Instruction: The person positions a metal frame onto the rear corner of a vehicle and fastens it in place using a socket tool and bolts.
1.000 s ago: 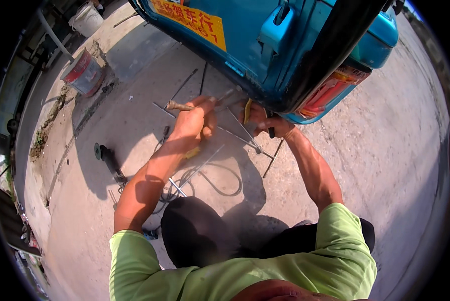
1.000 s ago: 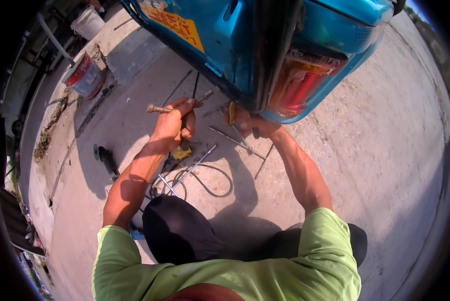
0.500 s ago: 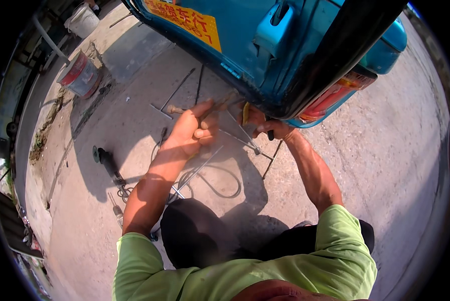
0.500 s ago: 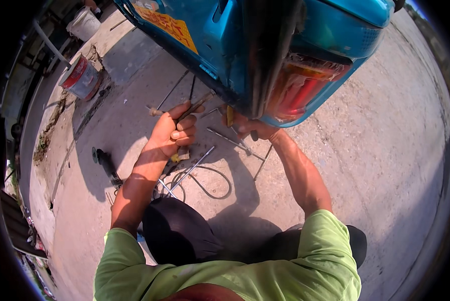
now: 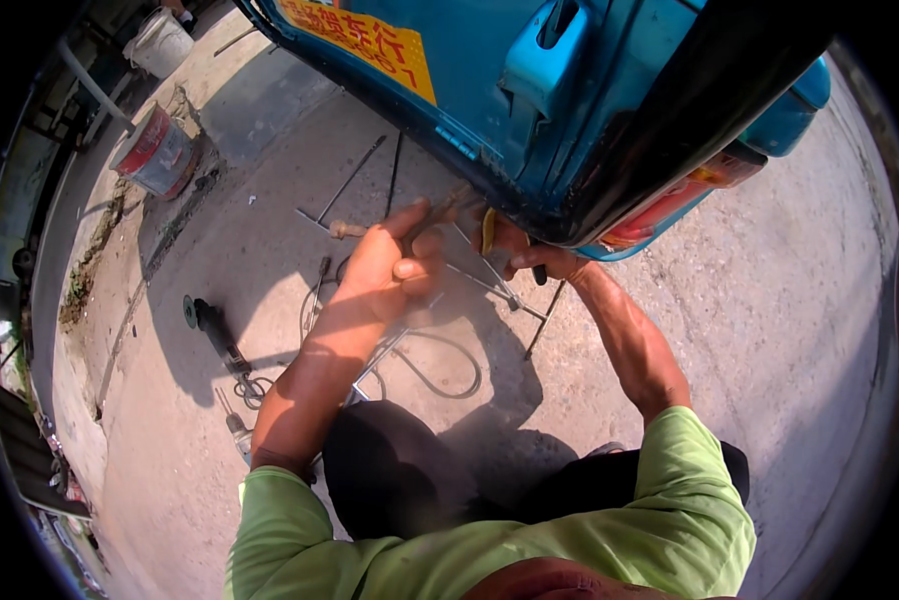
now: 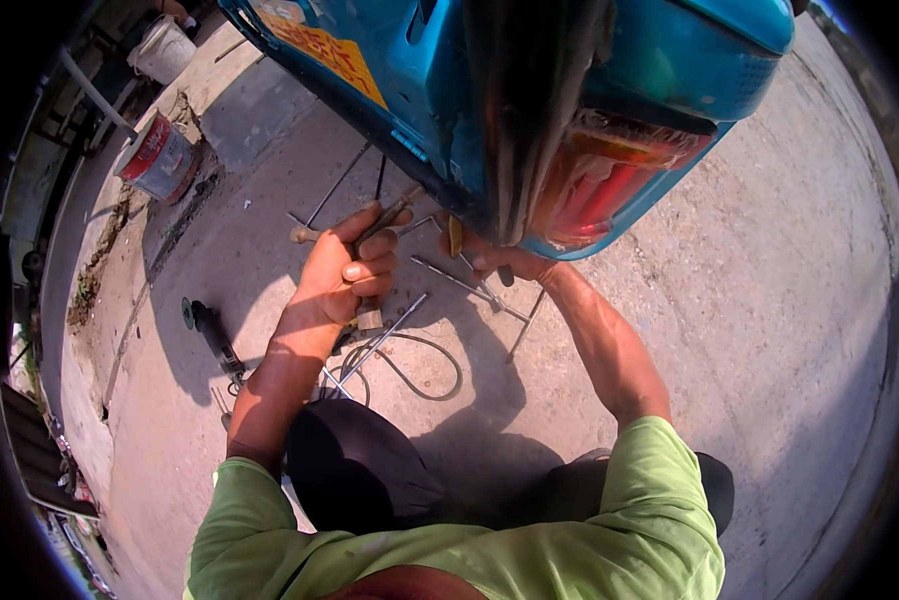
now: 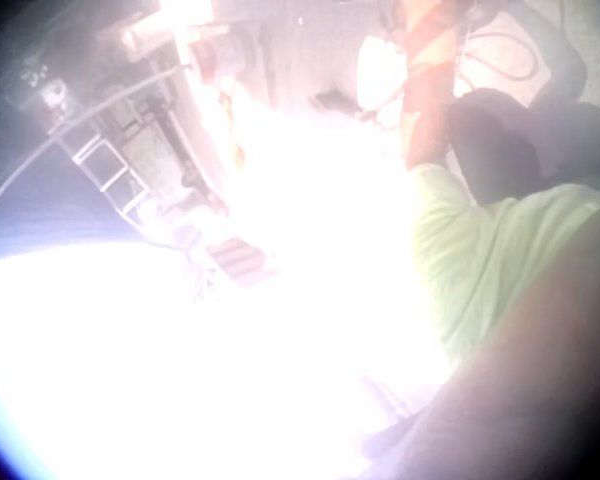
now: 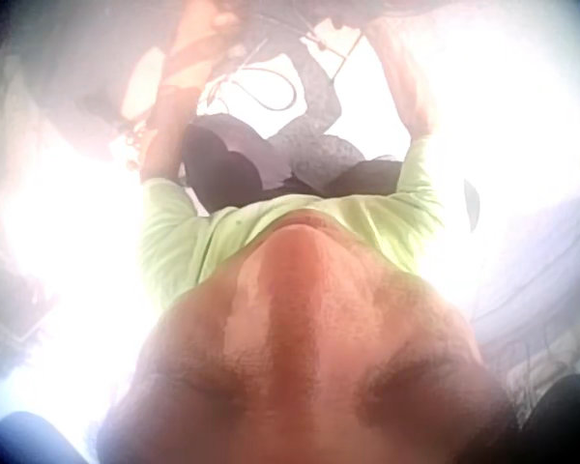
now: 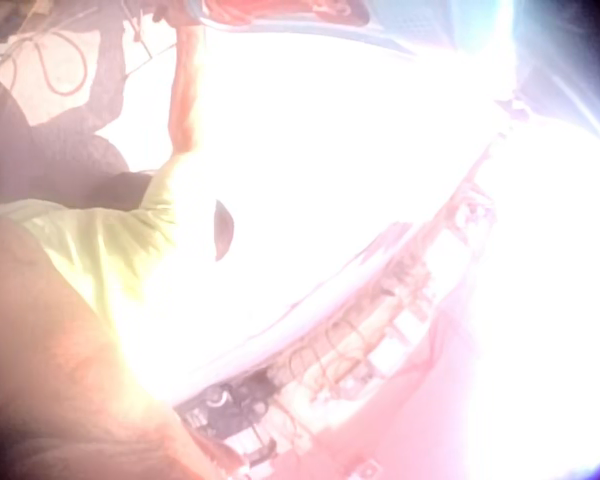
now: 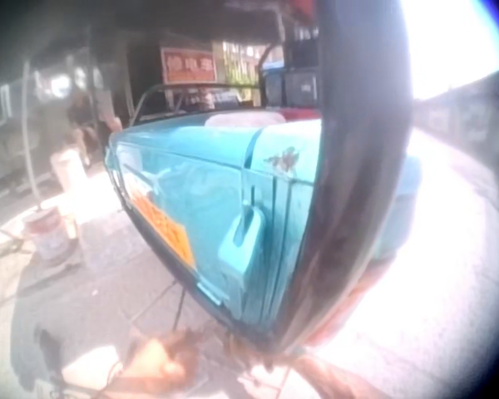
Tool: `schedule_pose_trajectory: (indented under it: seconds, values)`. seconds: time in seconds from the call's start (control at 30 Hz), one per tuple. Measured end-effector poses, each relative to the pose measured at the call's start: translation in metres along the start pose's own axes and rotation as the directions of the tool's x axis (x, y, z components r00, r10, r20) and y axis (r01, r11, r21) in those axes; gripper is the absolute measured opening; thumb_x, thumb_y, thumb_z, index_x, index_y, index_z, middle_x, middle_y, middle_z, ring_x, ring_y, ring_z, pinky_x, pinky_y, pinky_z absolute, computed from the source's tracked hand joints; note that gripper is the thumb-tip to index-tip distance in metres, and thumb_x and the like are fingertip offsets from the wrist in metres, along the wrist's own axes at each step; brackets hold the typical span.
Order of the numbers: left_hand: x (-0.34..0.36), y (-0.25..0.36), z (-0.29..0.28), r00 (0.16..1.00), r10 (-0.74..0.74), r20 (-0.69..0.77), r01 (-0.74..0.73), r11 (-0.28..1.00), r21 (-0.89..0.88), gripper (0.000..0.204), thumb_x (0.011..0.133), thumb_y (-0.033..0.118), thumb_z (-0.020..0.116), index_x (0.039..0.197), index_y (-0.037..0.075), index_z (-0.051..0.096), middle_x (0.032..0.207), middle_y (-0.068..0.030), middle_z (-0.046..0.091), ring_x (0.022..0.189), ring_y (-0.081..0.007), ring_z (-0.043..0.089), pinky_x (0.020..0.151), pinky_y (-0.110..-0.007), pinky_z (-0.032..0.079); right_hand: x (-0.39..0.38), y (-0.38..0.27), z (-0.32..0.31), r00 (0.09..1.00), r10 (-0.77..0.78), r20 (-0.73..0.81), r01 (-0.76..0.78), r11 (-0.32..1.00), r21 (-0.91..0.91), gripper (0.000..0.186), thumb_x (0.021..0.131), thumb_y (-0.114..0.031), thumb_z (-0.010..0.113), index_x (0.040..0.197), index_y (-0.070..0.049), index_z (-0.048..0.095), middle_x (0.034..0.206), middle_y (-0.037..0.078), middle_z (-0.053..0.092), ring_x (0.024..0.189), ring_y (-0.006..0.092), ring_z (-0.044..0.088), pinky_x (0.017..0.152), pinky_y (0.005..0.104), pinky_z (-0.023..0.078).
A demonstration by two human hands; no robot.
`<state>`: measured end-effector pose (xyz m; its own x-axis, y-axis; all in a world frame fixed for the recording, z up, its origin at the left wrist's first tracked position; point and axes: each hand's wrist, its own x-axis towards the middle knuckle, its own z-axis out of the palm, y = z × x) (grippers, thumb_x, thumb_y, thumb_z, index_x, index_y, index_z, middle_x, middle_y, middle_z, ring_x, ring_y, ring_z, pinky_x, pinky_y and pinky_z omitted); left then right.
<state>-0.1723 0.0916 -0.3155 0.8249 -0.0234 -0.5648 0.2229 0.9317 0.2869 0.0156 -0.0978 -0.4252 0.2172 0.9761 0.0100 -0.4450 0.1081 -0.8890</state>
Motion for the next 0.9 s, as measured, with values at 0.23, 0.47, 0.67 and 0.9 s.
schedule_pose_trajectory:
  seconds: [0.23,0.47,0.67,0.9]
  values:
    - [-0.002,-0.01,0.017,0.967,0.189,-0.171,-0.138,0.953,0.27,0.035,0.112,0.029,0.047,0.116,0.0,0.066,0.06,0.0041,0.044,0.041,-0.0046,0.036,0.037,-0.023,0.024,-0.001,0.001,-0.003,0.998,-0.047,0.038,0.048,0.999,-0.021,0.075,0.069,-0.006,0.083,0.14,-0.005,0.059,0.118,0.015,0.07,0.107,0.0253,0.069,0.071,0.0349,0.065]
    - [0.01,-0.011,0.019,0.836,0.546,-0.055,-0.334,0.586,0.738,0.022,0.107,0.021,0.057,0.108,0.001,0.066,0.062,0.0013,0.051,0.042,-0.0081,0.039,0.04,-0.027,0.024,-0.002,-0.003,-0.01,0.998,-0.052,0.047,0.053,0.998,-0.021,0.078,0.071,-0.008,0.082,0.144,-0.005,0.054,0.121,0.015,0.066,0.111,0.0269,0.067,0.07,0.0324,0.066]
    - [-0.017,0.012,0.01,0.771,0.606,0.196,-0.291,0.061,0.955,0.02,0.103,0.016,0.059,0.111,0.0,0.068,0.069,-0.0044,0.061,0.052,-0.014,0.05,0.05,-0.027,0.035,0.019,0.005,0.005,0.994,0.016,0.109,-0.009,0.998,-0.06,0.088,0.068,-0.01,0.083,0.149,-0.005,0.047,0.126,0.014,0.062,0.12,0.0288,0.063,0.068,0.0296,0.066]
    - [-0.005,0.02,-0.01,0.567,0.272,0.777,-0.346,-0.777,0.525,0.013,0.095,0.012,0.07,0.104,0.007,0.062,0.079,-0.0173,0.069,0.069,-0.0419,0.067,0.059,-0.045,0.055,0.002,-0.006,0.02,0.991,-0.105,0.088,0.104,0.994,0.023,0.079,0.07,-0.012,0.083,0.144,-0.007,0.054,0.122,0.015,0.068,0.113,0.0287,0.067,0.065,0.0321,0.061]
